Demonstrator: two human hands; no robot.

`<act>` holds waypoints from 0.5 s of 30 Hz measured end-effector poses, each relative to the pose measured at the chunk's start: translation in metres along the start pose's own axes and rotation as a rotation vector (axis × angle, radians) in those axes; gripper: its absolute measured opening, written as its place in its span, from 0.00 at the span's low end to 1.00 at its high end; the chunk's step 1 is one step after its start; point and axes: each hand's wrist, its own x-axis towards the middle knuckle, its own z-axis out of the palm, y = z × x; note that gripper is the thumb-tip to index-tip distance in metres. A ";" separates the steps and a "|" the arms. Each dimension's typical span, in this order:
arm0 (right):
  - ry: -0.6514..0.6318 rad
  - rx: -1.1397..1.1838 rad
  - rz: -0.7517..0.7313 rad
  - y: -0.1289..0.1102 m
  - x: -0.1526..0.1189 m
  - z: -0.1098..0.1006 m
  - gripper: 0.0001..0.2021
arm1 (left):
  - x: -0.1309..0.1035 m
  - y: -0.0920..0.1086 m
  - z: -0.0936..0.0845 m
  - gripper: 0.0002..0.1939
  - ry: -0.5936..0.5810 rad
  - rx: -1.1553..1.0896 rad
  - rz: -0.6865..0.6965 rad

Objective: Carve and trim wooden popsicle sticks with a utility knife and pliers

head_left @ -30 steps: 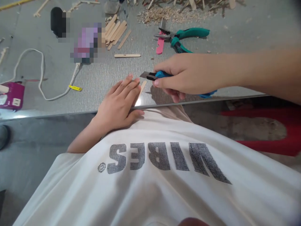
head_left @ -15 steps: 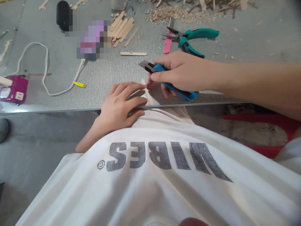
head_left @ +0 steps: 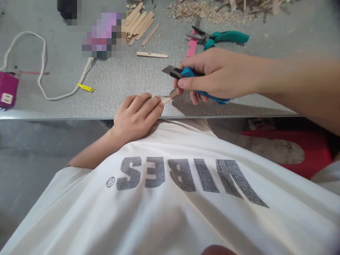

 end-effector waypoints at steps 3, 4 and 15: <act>-0.015 -0.091 0.005 0.006 0.000 0.000 0.09 | -0.011 -0.005 0.008 0.21 -0.035 0.019 -0.017; -0.021 -0.111 0.002 0.008 0.000 0.001 0.08 | -0.014 -0.006 0.010 0.21 -0.043 0.022 -0.022; -0.104 -0.068 -0.037 0.013 0.005 0.009 0.16 | -0.001 0.013 0.016 0.17 -0.011 0.017 -0.286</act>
